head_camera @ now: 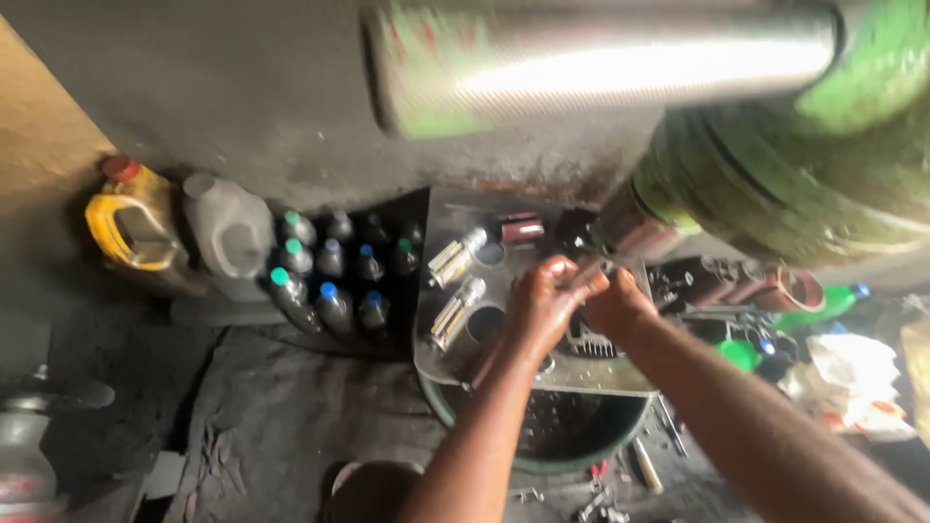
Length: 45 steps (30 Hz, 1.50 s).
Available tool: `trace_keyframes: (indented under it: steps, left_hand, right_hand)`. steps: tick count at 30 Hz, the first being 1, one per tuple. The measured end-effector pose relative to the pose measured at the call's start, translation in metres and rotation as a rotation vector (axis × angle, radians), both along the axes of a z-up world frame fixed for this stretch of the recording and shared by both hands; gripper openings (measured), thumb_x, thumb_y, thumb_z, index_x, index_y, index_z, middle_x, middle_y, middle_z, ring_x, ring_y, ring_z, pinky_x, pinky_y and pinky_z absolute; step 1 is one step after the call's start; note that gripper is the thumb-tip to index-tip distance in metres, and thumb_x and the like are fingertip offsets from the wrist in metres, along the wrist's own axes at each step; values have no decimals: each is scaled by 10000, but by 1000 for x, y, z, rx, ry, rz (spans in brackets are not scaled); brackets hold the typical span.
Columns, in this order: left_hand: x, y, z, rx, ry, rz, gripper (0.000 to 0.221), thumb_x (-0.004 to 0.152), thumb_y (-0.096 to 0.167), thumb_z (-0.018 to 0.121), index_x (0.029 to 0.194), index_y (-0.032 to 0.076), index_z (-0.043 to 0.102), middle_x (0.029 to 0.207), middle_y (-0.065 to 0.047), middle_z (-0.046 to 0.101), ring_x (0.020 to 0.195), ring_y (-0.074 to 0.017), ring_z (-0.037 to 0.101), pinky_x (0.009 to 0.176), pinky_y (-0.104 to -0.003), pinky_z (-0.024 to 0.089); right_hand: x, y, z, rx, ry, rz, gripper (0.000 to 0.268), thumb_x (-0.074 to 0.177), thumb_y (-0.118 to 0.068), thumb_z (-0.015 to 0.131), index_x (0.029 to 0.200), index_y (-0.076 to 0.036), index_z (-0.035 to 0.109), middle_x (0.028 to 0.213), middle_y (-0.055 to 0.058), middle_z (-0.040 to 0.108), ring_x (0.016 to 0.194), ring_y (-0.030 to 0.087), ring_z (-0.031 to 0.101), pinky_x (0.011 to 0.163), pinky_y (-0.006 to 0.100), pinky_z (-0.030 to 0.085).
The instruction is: The recorder uses a honing machine and oil to refine the internal surface of a motorcycle engine cylinder.
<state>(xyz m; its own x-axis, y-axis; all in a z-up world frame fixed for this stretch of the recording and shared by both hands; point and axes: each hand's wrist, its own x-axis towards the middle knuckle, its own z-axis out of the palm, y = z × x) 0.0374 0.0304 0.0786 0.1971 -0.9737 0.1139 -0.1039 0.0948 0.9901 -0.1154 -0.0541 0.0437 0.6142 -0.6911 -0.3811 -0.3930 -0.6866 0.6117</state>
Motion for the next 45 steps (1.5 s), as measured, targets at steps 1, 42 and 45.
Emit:
trace_keyframes:
  steps: [1,42,45]
  left_hand:
    - [1,0,9,-7,-1,10,401,892,459,857,940,75,750,729,-81,679,655,-154,596,634,-361,496]
    - [-78,-44,31,-674,-43,159,418,987,220,705,1332,0,621,1351,-135,673,1249,-280,643,1122,-431,498]
    - [-58,-57,43,-866,-541,94,588,780,299,853,1265,61,622,1284,-177,676,1243,-359,598,1119,-476,444]
  right_hand:
    - [7,-4,3,-7,-1,10,479,928,-322,620,1360,-129,546,1360,116,557,1263,319,533,928,508,485]
    - [-158,60,346,-508,-936,354,745,610,-764,811,894,-80,728,766,47,683,697,247,689,672,406,543]
    - [-156,59,346,-508,-943,395,798,603,-739,818,1016,-58,767,804,77,687,723,258,700,666,400,551]
